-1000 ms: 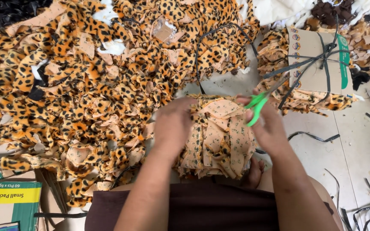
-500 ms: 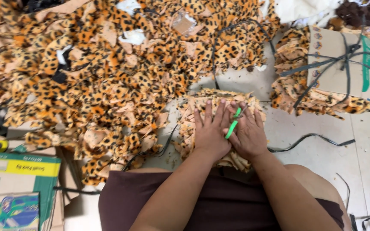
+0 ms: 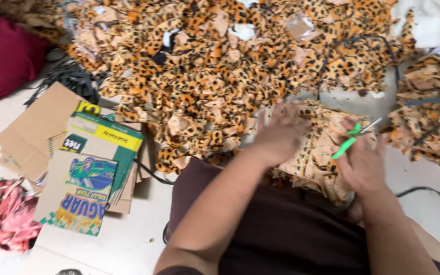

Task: The person sits on the floor and uses green-handled scissors to cut a large pile of leopard-print fabric into smaller pieces. The person repeatedly picks up sections of the fabric, cuts them, and places the cut pieces back onto the pile.

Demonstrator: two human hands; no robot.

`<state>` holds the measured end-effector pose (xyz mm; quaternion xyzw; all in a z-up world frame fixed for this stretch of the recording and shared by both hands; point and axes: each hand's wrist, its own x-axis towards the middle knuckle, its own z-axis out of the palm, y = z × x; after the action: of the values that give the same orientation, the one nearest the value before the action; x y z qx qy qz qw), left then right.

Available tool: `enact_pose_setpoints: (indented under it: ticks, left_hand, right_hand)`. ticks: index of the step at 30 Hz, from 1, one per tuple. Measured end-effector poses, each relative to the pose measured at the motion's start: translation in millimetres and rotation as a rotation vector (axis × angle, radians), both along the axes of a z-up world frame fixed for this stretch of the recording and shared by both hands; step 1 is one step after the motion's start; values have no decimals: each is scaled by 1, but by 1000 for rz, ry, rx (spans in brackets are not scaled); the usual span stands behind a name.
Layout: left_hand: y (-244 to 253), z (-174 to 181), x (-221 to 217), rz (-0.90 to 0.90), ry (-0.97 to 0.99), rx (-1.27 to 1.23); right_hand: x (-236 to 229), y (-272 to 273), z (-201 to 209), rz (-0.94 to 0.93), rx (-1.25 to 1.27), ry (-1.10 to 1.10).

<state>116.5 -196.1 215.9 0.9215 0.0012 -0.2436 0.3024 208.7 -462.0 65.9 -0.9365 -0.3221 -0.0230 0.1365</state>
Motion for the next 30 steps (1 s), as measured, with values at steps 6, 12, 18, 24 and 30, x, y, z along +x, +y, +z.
enact_pose_setpoints:
  ticks: [6, 12, 18, 24, 30]
  left_hand:
    - [170, -111, -65, 616, -186, 426]
    - [218, -233, -101, 674, -348, 685]
    - [172, -25, -97, 1173, -777, -774]
    - [215, -41, -80, 1044, -725, -1057]
    - [180, 6, -106, 903, -508, -1200]
  right_hand:
    - [-43, 76, 101, 35, 88, 123]
    - [-88, 141, 96, 366, 342, 187]
    - [-91, 163, 92, 256, 697, 602]
    - [-89, 170, 113, 103, 804, 809]
    - [-100, 174, 129, 70, 844, 946]
